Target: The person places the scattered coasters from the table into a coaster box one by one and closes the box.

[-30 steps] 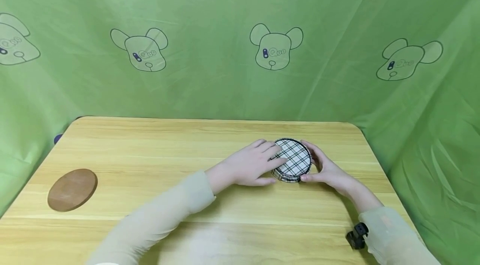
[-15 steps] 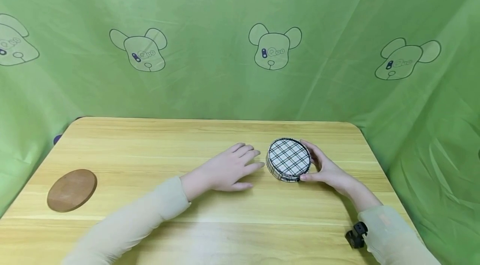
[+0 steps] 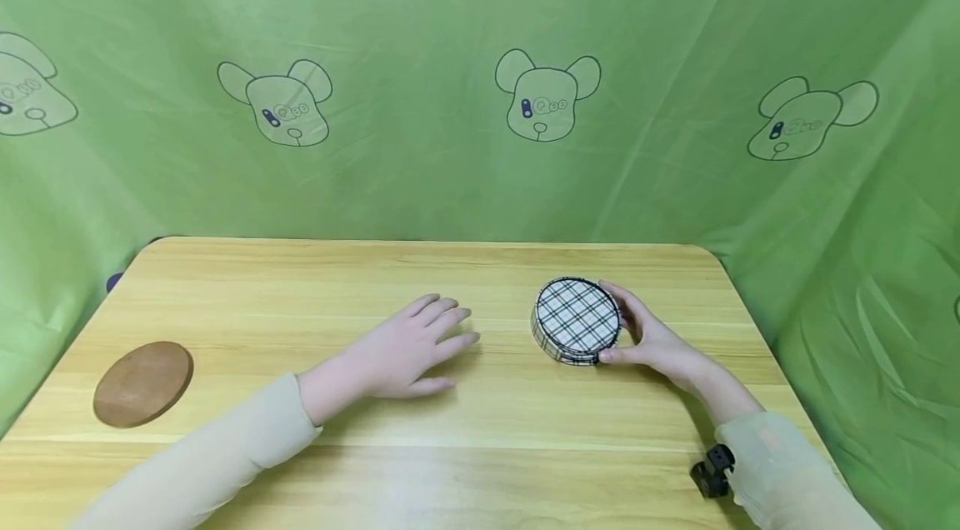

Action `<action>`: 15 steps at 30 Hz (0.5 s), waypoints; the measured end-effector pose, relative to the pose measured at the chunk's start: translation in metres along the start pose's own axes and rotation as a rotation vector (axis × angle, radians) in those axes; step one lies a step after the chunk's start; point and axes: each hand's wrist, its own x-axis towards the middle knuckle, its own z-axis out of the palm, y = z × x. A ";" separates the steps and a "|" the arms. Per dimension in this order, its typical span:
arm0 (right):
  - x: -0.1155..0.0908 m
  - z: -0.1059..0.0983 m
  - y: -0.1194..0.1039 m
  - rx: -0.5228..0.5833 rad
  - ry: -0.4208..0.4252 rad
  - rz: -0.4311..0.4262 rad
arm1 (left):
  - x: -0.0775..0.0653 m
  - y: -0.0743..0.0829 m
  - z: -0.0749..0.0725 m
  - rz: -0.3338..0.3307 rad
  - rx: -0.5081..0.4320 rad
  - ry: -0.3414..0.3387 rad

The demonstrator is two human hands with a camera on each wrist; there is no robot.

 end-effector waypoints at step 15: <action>0.000 0.001 -0.001 0.010 -0.001 -0.007 | -0.068 -0.014 0.001 -0.119 -0.045 0.040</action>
